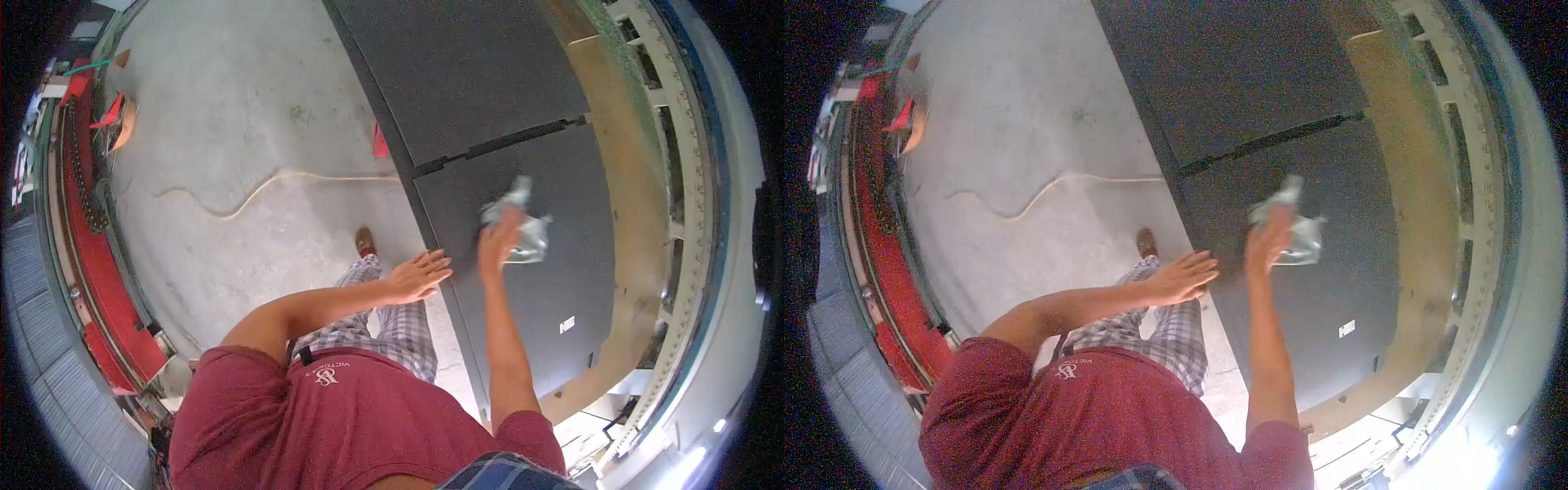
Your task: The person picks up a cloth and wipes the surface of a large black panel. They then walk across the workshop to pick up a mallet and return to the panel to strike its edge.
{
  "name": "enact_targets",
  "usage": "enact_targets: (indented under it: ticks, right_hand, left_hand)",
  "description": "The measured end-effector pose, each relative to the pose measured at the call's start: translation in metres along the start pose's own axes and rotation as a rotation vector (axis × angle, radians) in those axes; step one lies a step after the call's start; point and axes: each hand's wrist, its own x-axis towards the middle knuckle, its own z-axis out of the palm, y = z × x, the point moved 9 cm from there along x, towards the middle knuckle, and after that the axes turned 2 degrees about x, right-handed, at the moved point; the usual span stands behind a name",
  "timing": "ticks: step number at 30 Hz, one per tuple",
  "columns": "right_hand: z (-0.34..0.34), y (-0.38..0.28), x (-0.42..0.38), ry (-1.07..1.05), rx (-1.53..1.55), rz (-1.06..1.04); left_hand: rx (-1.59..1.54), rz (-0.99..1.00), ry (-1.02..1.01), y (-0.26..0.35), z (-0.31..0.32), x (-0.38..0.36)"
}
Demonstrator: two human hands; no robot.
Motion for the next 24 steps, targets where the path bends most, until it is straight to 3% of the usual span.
enact_targets:
  ticks: [1,2,4,6,8,9,11,12,13,15,16,17,18,19,21,23,24]
  right_hand:
    - [0.01,-0.03,-0.018,-0.148,0.046,-0.124]
    - [0.012,-0.034,-0.026,-0.15,0.05,-0.115]
    - [0.045,-0.057,-0.045,-0.342,-0.079,-0.482]
    - [0.027,-0.028,0.021,-0.222,0.198,-0.215]
    - [0.006,0.003,0.093,0.018,0.209,0.154]
    - [-0.005,0.004,0.131,0.054,0.217,0.223]
    - [-0.026,-0.021,0.19,0.259,0.368,0.228]
    - [0.003,-0.024,0.213,0.186,0.439,0.247]
    - [0.029,-0.028,0.231,0.122,0.515,0.258]
    - [0.072,-0.085,0.237,0.024,-0.001,0.116]
    - [0.087,-0.126,0.234,-0.033,-0.079,-0.013]
    - [0.1,-0.172,0.221,-0.141,0.056,-0.207]
    - [0.081,-0.217,0.2,-0.042,0.275,-0.467]
    - [0.089,-0.241,0.184,-0.145,0.335,-0.634]
    - [0.1,-0.221,0.203,-0.186,0.296,-0.587]
    - [0.099,-0.152,0.258,-0.183,0.225,-0.298]
    - [0.089,-0.111,0.28,-0.045,0.166,-0.212]
  left_hand:
    - [-0.046,-0.058,0.032,-0.011,-0.008,-0.026]
    - [-0.034,-0.124,-0.031,-0.025,-0.028,-0.05]
    - [-0.027,-0.293,-0.086,-0.059,-0.059,-0.095]
    - [-0.022,-0.396,-0.098,-0.087,-0.076,-0.128]
    - [-0.105,-0.63,0.101,-0.125,-0.106,-0.147]
    - [-0.093,-0.625,0.085,-0.131,-0.114,-0.142]
    - [-0.184,-0.791,0.341,-0.149,-0.15,-0.134]
    - [-0.199,-0.819,0.399,-0.153,-0.162,-0.124]
    - [-0.181,-0.815,0.395,-0.153,-0.166,-0.11]
    - [-0.266,-0.854,0.561,-0.162,-0.187,-0.091]
    - [-0.326,-0.856,0.628,-0.16,-0.199,-0.077]
    - [-0.316,-0.85,0.616,-0.161,-0.208,-0.062]
    - [-0.314,-0.835,0.602,-0.163,-0.214,-0.045]
    - [-0.318,-0.829,0.584,-0.159,-0.214,-0.034]
    - [-0.242,-0.766,0.553,-0.162,-0.224,-0.002]
    - [-0.169,-0.695,0.528,-0.176,-0.225,0.033]
    - [-0.055,-0.613,0.555,-0.179,-0.224,0.052]
